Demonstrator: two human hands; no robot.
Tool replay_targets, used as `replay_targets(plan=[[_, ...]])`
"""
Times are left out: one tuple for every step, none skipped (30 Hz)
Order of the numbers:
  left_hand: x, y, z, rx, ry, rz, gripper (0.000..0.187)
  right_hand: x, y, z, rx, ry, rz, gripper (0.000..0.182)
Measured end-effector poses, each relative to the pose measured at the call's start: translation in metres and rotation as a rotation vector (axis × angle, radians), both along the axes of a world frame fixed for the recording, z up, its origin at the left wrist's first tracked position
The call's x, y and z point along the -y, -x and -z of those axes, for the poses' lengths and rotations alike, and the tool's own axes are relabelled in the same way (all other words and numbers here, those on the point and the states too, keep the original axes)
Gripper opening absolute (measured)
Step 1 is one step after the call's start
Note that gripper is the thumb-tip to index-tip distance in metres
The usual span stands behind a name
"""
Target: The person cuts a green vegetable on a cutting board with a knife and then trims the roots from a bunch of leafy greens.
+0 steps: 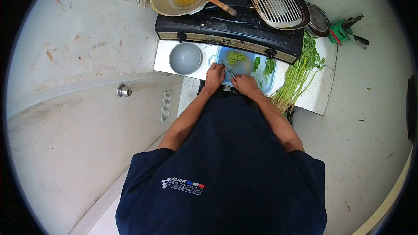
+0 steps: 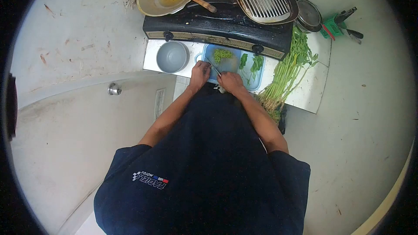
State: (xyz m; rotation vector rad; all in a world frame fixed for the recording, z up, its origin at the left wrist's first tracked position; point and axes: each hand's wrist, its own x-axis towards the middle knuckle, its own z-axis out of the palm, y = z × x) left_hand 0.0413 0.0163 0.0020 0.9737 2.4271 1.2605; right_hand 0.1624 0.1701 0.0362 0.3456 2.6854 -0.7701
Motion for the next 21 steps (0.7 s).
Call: replay_targets(plan=[[0.000,0.000,0.000,0.025,0.007,-0.005,0.013,0.000,0.001,0.001,0.006,-0.005,0.000,0.046],[0.001,-0.001,0.001,0.050,0.014,-0.008,0.013,0.001,0.003,0.006,0.000,-0.007,-0.001,0.046],[0.001,0.000,0.002,0.025,0.022,-0.004,0.013,0.002,0.008,0.010,-0.005,-0.008,-0.002,0.046],[0.001,0.000,0.002,-0.001,0.029,0.002,0.013,0.003,0.010,0.014,-0.011,-0.011,-0.001,0.046],[0.000,0.001,0.003,-0.027,0.035,0.007,0.012,0.003,0.011,0.017,-0.037,-0.017,-0.002,0.046],[0.000,0.001,0.004,-0.011,0.027,0.002,0.012,0.004,0.013,0.017,-0.064,-0.023,-0.004,0.046],[0.000,0.000,0.005,0.004,0.019,-0.003,0.012,0.004,0.014,0.017,-0.091,-0.029,-0.006,0.046],[0.001,0.001,0.006,0.019,0.012,-0.008,0.011,0.004,0.014,0.016,-0.074,-0.032,-0.011,0.046],[0.001,0.001,0.004,0.018,0.008,-0.004,0.011,0.004,0.012,0.015,-0.056,-0.036,-0.016,0.047],[0.001,0.001,0.002,0.019,0.004,-0.001,0.011,0.004,0.010,0.014,-0.036,-0.040,-0.023,0.047],[0.002,0.000,0.001,0.019,0.001,0.001,0.010,0.004,0.008,0.013,-0.035,-0.035,-0.023,0.047],[0.002,0.001,0.003,0.006,0.002,0.006,0.010,0.004,0.004,0.013,-0.034,-0.030,-0.022,0.047],[0.002,0.002,0.004,-0.007,0.003,0.011,0.009,0.003,0.000,0.012,-0.032,-0.025,-0.022,0.047],[0.003,0.002,0.006,-0.021,0.003,0.015,0.009,0.002,-0.003,0.012,-0.036,-0.023,-0.016,0.047],[0.003,0.002,0.005,0.001,0.003,0.009,0.009,0.001,-0.005,0.009,-0.041,-0.022,-0.010,0.047],[0.002,0.001,0.003,0.021,0.002,0.003,0.008,0.000,-0.004,0.006,-0.047,-0.020,-0.005,0.047],[0.001,0.001,0.002,0.043,0.002,-0.002,0.008,0.000,-0.003,0.004,-0.040,-0.023,-0.014,0.047],[0.002,0.001,0.003,0.032,0.004,-0.001,0.008,-0.001,-0.003,0.003,-0.032,-0.025,-0.021,0.047],[0.002,0.002,0.004,0.021,0.007,0.001,0.008,-0.001,-0.002,0.003,-0.025,-0.027,-0.028,0.046],[0.002,0.002,0.005,0.010,0.010,0.003,0.008,0.000,-0.003,0.004,-0.037,-0.031,-0.021,0.046],[0.002,0.002,0.002,-0.002,0.014,0.003,0.009,0.001,-0.002,0.006,-0.049,-0.036,-0.015,0.046]])
